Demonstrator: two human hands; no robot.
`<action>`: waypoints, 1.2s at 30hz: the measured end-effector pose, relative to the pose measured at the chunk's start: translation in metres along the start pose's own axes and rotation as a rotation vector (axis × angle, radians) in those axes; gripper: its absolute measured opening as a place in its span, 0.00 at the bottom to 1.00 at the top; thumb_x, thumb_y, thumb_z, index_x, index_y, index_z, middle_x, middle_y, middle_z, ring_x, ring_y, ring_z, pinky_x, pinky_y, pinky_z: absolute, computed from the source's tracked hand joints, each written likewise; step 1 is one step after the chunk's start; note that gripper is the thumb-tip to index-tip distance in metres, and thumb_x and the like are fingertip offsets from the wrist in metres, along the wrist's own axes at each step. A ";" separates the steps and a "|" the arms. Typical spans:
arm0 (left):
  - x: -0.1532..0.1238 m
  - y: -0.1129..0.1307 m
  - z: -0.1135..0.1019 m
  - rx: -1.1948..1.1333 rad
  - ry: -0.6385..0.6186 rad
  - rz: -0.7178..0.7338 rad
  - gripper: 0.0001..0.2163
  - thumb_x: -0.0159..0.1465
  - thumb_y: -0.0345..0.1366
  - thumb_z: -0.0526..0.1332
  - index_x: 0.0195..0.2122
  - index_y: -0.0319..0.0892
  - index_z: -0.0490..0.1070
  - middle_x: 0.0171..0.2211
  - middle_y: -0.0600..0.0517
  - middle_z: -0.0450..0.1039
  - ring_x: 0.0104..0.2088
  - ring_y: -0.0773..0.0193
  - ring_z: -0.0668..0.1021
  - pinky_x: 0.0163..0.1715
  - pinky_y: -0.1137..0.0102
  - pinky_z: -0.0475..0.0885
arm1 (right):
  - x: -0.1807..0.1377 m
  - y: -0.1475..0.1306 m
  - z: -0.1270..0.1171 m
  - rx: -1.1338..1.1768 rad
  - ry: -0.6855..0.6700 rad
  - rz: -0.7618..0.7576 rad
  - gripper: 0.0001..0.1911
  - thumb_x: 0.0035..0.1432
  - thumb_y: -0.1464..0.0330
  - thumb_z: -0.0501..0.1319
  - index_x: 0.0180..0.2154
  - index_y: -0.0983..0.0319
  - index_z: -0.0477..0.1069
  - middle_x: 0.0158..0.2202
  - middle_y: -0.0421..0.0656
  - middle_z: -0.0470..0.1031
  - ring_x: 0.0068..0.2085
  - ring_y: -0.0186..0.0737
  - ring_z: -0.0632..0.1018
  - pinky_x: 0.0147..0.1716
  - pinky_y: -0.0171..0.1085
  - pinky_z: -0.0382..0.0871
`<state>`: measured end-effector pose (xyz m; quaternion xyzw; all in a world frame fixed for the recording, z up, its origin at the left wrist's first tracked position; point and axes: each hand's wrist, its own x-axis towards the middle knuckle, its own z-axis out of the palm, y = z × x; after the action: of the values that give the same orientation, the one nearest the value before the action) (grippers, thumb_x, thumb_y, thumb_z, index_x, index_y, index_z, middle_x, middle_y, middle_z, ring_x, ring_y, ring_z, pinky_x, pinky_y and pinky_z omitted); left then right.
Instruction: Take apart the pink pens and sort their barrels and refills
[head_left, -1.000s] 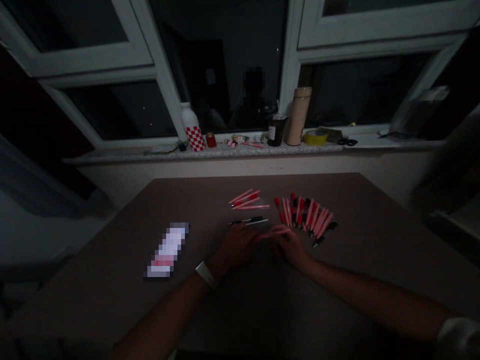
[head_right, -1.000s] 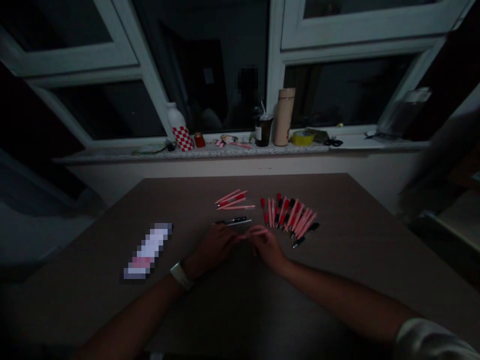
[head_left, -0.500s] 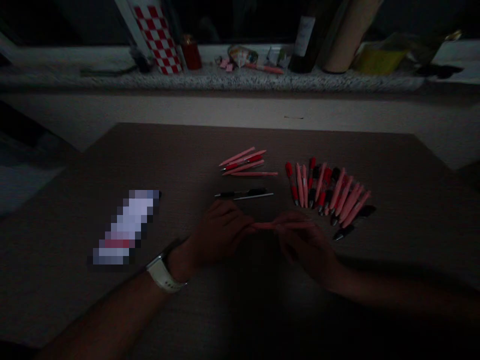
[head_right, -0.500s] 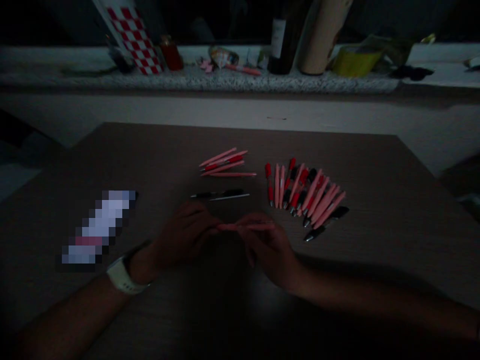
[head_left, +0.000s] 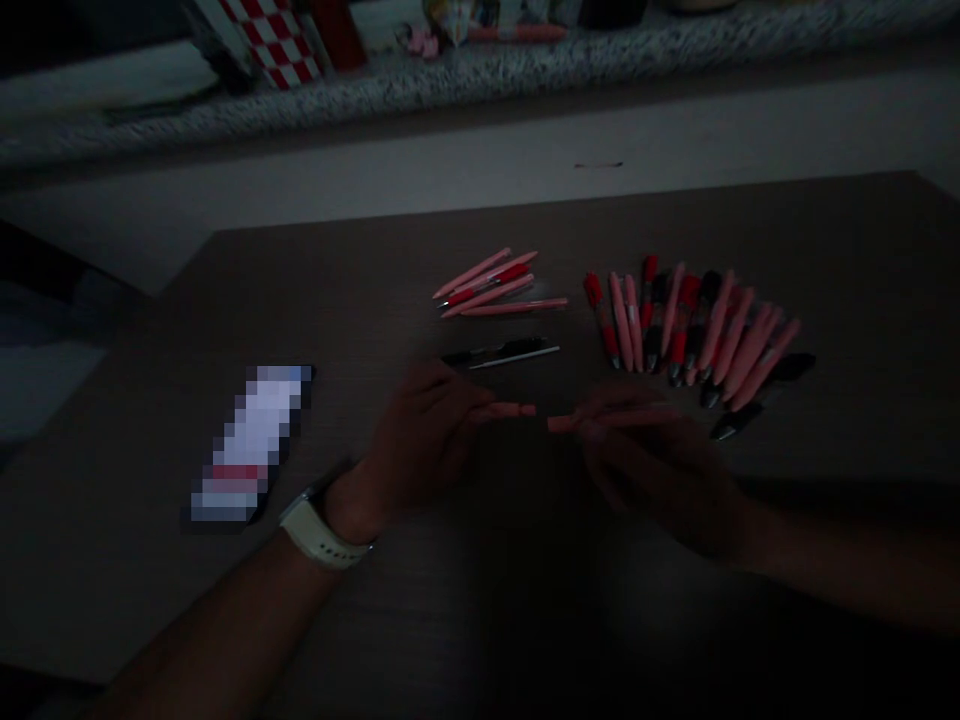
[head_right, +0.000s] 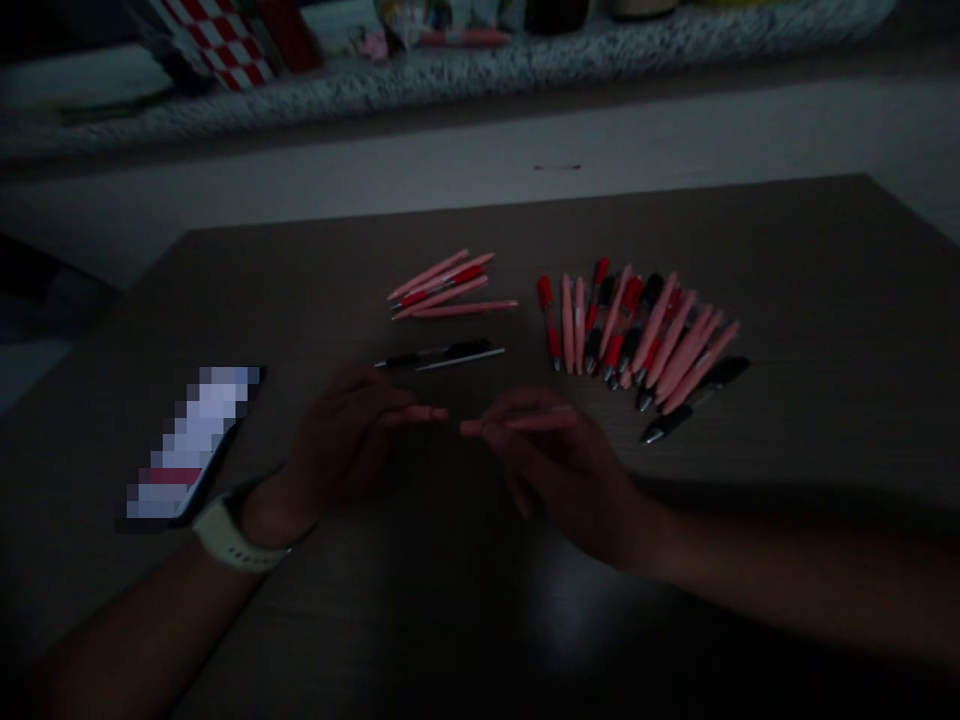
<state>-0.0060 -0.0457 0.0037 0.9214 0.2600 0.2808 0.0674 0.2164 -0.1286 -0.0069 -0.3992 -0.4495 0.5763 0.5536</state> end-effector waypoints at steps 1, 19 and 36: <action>0.000 -0.002 0.000 -0.004 0.009 -0.044 0.12 0.72 0.37 0.51 0.44 0.41 0.73 0.34 0.50 0.77 0.35 0.61 0.75 0.40 0.64 0.69 | 0.001 0.001 0.000 0.004 0.017 0.008 0.05 0.62 0.65 0.63 0.37 0.59 0.73 0.23 0.34 0.71 0.15 0.25 0.66 0.11 0.26 0.56; 0.000 -0.002 -0.003 -0.185 0.096 -0.377 0.15 0.72 0.44 0.49 0.50 0.38 0.64 0.38 0.49 0.75 0.40 0.60 0.77 0.44 0.64 0.71 | 0.028 0.011 0.005 0.318 0.236 0.065 0.11 0.51 0.62 0.68 0.32 0.62 0.72 0.27 0.35 0.74 0.19 0.27 0.69 0.16 0.28 0.61; -0.003 -0.002 -0.003 -0.076 -0.072 -0.513 0.14 0.71 0.43 0.48 0.44 0.42 0.68 0.34 0.51 0.72 0.33 0.62 0.73 0.35 0.67 0.68 | 0.029 0.009 0.000 0.187 0.067 0.097 0.07 0.55 0.62 0.65 0.32 0.58 0.71 0.27 0.36 0.71 0.19 0.27 0.64 0.16 0.30 0.57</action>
<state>-0.0111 -0.0454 0.0041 0.8316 0.4719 0.2308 0.1801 0.2123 -0.0997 -0.0141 -0.3864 -0.3552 0.6281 0.5745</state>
